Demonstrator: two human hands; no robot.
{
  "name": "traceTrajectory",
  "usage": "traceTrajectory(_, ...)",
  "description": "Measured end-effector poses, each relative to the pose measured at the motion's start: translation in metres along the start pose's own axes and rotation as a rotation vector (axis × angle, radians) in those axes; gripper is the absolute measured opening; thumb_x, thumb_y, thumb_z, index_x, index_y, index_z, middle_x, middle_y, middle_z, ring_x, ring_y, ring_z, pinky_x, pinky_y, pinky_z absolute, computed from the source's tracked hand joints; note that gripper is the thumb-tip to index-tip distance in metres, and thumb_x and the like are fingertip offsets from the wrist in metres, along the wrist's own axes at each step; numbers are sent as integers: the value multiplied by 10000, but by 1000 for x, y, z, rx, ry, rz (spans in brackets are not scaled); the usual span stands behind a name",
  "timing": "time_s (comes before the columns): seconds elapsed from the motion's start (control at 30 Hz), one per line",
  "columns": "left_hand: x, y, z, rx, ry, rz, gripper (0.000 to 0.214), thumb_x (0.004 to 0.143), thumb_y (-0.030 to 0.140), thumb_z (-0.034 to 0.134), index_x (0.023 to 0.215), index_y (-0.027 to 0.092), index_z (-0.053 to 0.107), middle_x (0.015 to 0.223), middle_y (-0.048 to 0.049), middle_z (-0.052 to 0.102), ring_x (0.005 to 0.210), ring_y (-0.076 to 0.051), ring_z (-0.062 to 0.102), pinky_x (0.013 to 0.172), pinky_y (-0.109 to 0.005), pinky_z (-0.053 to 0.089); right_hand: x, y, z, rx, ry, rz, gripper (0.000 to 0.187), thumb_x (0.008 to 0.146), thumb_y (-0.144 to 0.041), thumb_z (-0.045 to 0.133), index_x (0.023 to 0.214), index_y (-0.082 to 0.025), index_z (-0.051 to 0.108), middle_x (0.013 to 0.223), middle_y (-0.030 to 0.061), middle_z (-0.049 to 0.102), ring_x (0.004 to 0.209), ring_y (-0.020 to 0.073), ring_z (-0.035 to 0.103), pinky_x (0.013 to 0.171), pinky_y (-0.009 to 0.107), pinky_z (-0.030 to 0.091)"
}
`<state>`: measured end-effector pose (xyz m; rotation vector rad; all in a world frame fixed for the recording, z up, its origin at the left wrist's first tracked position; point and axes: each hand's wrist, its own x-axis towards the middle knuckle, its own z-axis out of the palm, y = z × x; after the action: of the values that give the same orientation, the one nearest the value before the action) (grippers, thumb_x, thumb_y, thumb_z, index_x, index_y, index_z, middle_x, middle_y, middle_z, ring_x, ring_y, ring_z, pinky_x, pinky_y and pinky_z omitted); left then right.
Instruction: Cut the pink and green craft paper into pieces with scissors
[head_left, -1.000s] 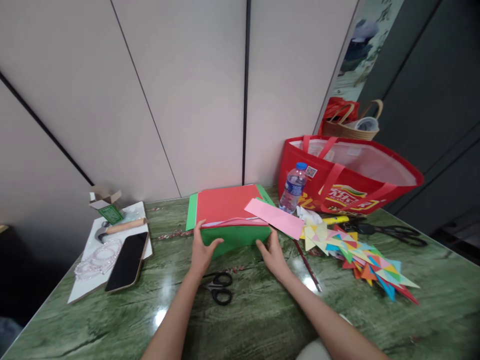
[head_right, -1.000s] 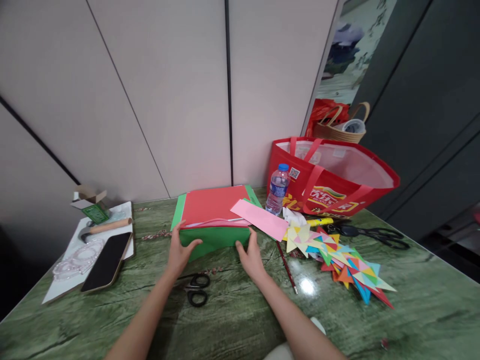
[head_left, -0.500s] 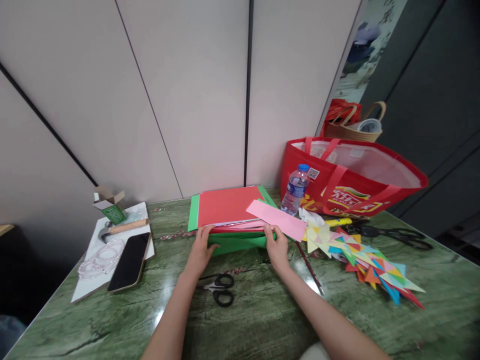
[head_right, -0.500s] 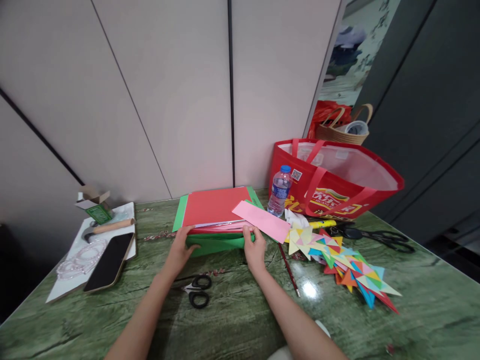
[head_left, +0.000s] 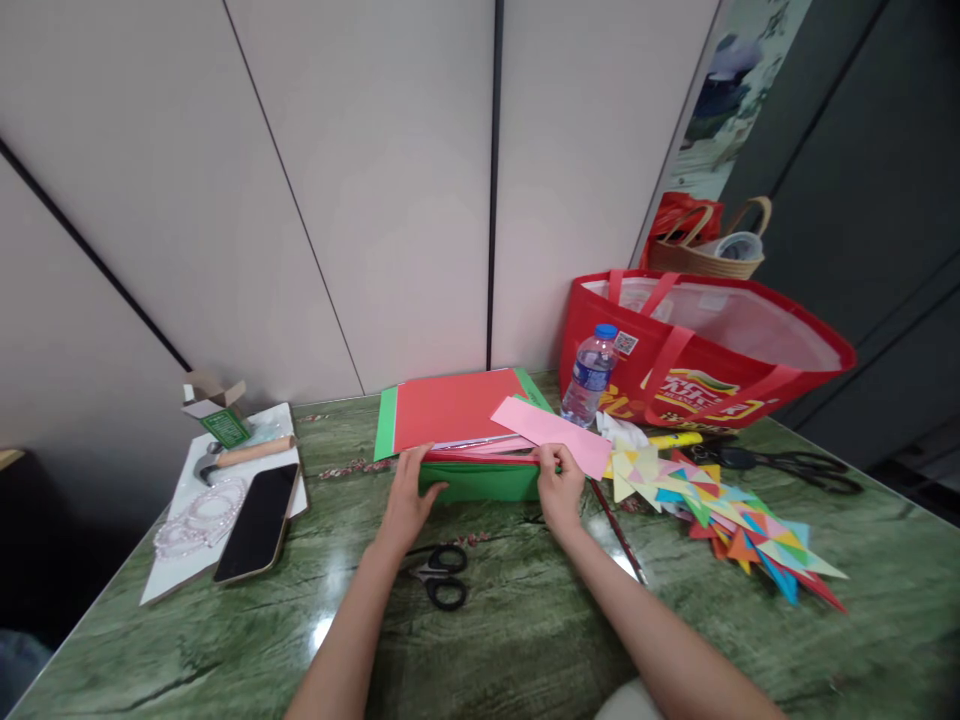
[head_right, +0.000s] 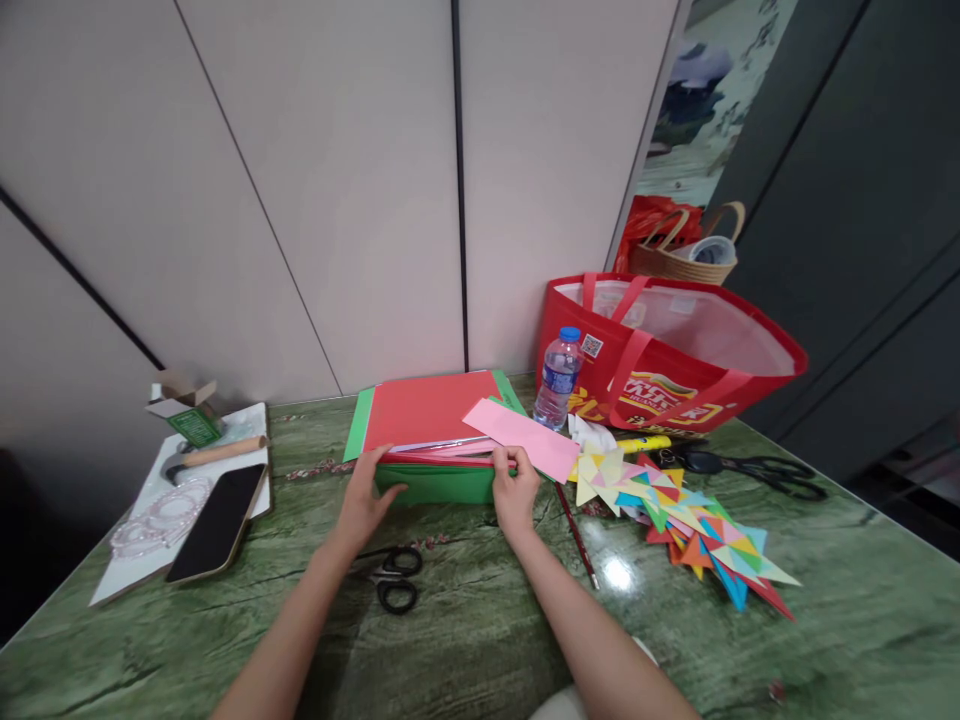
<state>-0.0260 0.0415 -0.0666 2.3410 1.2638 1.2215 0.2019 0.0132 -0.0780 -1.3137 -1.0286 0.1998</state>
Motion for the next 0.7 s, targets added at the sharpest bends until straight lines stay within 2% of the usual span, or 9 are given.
traceTrajectory(0.1, -1, 0, 2, 1, -23, -9, 575, 756, 137, 591, 1251, 286, 339, 1168, -80, 450, 1130, -229, 453, 953, -411, 367, 2, 0, -9, 20, -113, -81, 267, 764, -454, 545, 799, -189, 542, 742, 23, 600, 710, 199, 562, 674, 311, 440)
traceTrajectory(0.23, -3, -3, 4, -4, -37, -18, 543, 762, 124, 574, 1234, 282, 358, 1136, -75, 452, 1102, -227, 473, 928, -403, 382, 10, 3, -28, 19, -311, -193, 439, 598, -436, 730, 945, -208, 587, 834, 47, 653, 783, 239, 608, 733, 362, 474)
traceTrajectory(0.3, -3, -3, 5, -8, -39, -16, 493, 770, 108, 553, 1201, 269, 378, 1118, -72, 459, 1083, -221, 480, 919, -398, 386, 15, 6, -34, -46, -435, -289, 499, 636, -411, 719, 1070, -222, 564, 900, 56, 663, 832, 242, 618, 762, 373, 482)
traceTrajectory(0.37, -2, -2, 4, -13, -39, -12, 425, 782, 94, 527, 1155, 253, 401, 1094, -70, 473, 1066, -215, 484, 912, -394, 388, 18, 8, -37, -115, -530, -367, 423, 721, -384, 655, 1107, -240, 556, 934, 55, 669, 858, 233, 624, 767, 368, 488)
traceTrajectory(0.5, 2, 5, -3, -17, -32, -12, 326, 806, 113, 494, 1100, 238, 429, 1049, -70, 495, 1036, -219, 496, 897, -402, 396, 19, 6, -38, -173, -574, -403, 229, 801, -355, 570, 1000, -253, 616, 904, 50, 682, 843, 224, 633, 744, 356, 494)
traceTrajectory(0.7, 4, 4, -7, -12, -21, -27, 455, 747, 80, 546, 1147, 254, 418, 1095, -62, 503, 1075, -230, 487, 926, -418, 387, 20, -1, -42, -311, -693, -423, 309, 752, -336, 618, 1049, -258, 591, 995, 49, 669, 888, 238, 624, 749, 354, 480)
